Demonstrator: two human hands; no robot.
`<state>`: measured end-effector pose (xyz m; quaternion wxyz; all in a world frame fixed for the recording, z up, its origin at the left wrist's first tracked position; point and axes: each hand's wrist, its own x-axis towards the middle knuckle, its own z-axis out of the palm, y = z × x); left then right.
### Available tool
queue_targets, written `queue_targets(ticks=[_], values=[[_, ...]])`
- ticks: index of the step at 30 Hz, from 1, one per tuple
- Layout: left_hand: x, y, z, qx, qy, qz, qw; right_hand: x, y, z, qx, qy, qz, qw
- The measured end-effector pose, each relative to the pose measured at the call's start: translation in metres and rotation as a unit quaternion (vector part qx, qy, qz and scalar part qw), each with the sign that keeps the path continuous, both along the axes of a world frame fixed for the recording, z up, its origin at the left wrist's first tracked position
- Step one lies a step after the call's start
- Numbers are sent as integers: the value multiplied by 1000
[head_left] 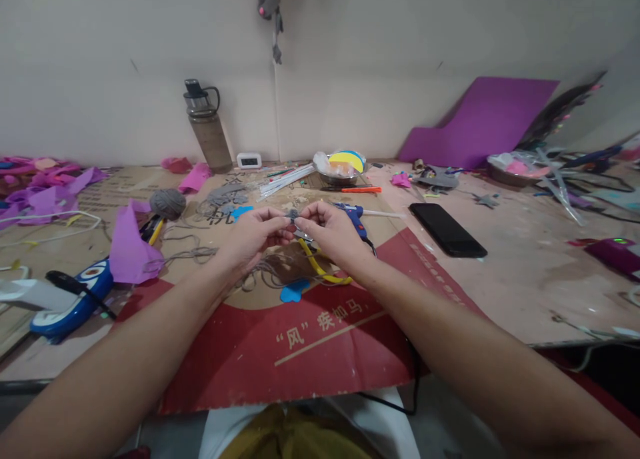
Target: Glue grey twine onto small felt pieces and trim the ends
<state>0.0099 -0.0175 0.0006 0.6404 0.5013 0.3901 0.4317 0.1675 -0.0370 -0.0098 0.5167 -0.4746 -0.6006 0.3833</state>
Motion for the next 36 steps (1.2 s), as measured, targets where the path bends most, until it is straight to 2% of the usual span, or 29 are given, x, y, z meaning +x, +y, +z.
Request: queue_targets(ticks=[5,13,18,24,30,36], values=[[4,-3,2,15,9,0,1000,1,0,3,-21,-2,-9,1000],[1,-2,4,4,11,-68,998,4,4,0,-45,-10,3,999],[4,-2,3,35,81,-32,996,5,2,0,-69,-28,15,997],[-2,3,-1,28,72,7,997,5,0,-1,-90,-8,60,994],[-8,9,-4,53,93,38,994,5,2,-3,-79,-10,47,996],[-14,18,-7,80,111,102,985,4,-3,2,-82,-19,44,995]])
